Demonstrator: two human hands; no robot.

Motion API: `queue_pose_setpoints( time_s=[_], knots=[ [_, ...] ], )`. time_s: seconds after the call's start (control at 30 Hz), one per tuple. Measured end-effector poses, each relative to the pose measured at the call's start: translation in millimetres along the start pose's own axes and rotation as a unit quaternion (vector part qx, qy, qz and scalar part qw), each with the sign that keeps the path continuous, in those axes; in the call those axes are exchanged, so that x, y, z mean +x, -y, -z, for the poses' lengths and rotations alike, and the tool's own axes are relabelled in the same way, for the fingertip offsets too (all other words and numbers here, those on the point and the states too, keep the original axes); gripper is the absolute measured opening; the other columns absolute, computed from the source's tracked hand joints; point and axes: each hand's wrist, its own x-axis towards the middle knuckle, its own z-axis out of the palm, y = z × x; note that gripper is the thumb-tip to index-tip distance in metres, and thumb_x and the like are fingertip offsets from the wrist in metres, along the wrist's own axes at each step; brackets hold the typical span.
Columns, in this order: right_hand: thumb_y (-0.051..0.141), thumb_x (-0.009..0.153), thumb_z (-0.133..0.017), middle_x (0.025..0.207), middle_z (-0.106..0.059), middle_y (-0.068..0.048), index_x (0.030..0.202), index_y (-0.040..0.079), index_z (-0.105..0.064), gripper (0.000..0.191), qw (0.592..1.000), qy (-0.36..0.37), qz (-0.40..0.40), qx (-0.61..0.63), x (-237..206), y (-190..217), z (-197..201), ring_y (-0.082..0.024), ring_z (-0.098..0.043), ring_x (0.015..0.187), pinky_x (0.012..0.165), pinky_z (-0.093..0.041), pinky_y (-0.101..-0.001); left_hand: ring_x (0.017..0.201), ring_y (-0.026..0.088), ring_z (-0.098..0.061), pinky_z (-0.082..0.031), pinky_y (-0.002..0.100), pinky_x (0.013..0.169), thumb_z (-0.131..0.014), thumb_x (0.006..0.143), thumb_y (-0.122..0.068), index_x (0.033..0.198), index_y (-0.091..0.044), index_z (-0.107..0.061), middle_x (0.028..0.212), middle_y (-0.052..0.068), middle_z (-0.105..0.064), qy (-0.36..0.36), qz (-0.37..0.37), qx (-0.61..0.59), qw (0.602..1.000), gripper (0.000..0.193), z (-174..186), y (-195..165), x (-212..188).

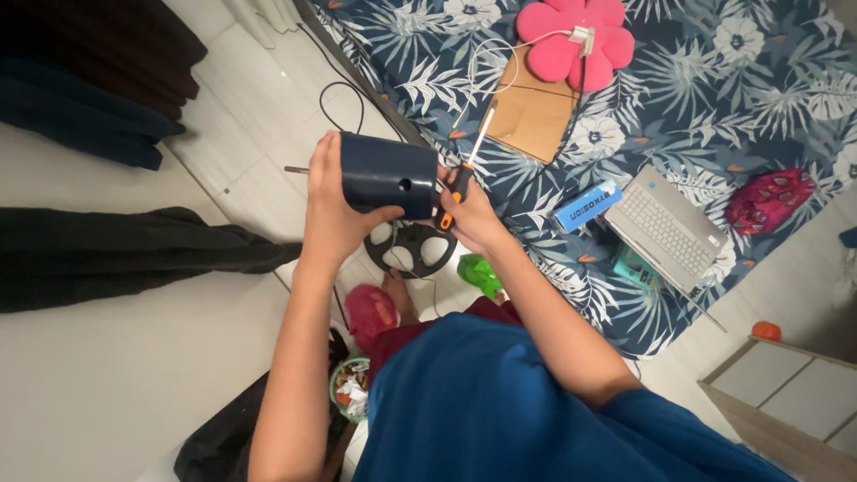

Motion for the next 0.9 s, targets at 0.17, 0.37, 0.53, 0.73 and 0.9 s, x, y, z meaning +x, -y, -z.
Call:
queue_pose_setpoints(
  time_s=[0.17,0.37,0.53,0.73,0.9],
  knots=[
    [-0.005,0.079,-0.078,0.144,-0.043,-0.005,0.123,0.012,-0.042,0.060,0.998,0.008,0.044,-0.036,-2.3,-7.3,2.7,-0.021,-0.060,0.124,0.093,-0.058,-0.0501,0.148,0.043,-0.034,-0.031,0.055,0.120,-0.103,0.057,-0.036,0.150,-0.005,-0.044,0.160,0.022,-0.036,-0.013,-0.046,0.073,0.996,0.115,-6.2,12.3,-3.9],
    [-0.018,0.066,-0.084,0.133,-0.049,-0.004,0.136,0.009,-0.044,0.085,0.978,0.006,0.088,-0.188,-1.7,-10.2,6.5,-0.017,-0.055,0.126,0.101,-0.056,-0.0306,0.152,0.045,-0.031,-0.025,0.063,0.121,-0.098,0.059,-0.053,0.153,-0.006,-0.042,0.163,0.020,-0.035,-0.015,-0.026,0.069,0.997,0.119,-12.0,18.5,-5.4],
    [-0.018,0.066,-0.082,0.125,-0.053,-0.008,0.126,0.010,-0.039,0.078,0.970,-0.103,0.024,-0.220,-15.8,-3.2,25.2,-0.022,-0.058,0.106,0.081,-0.051,-0.0357,0.151,0.050,-0.026,-0.021,0.064,0.121,-0.096,0.055,-0.060,0.155,-0.005,-0.040,0.162,0.023,-0.030,0.001,-0.026,0.065,0.998,0.127,-9.7,15.8,-8.9],
    [-0.008,0.064,-0.087,0.128,-0.059,-0.013,0.138,0.004,-0.041,0.088,0.985,-0.098,0.014,-0.142,-71.0,32.2,80.3,-0.024,-0.067,0.111,0.094,-0.057,-0.0396,0.152,0.050,-0.027,-0.030,0.058,0.123,-0.098,0.067,-0.045,0.157,-0.005,-0.040,0.164,0.027,-0.026,-0.083,-0.048,0.037,0.995,0.115,-10.9,17.3,-26.4],
    [0.012,0.066,-0.098,0.132,-0.062,-0.014,0.147,0.000,-0.044,0.098,0.995,-0.074,0.036,-0.054,-134.4,48.1,119.6,-0.027,-0.066,0.118,0.099,-0.057,-0.0418,0.126,0.030,-0.058,-0.049,0.043,0.113,-0.091,0.084,-0.013,0.140,-0.010,-0.057,0.142,0.009,-0.055,-0.117,0.101,-0.120,0.981,0.066,-42.6,-6.2,-93.2]
  ],
)
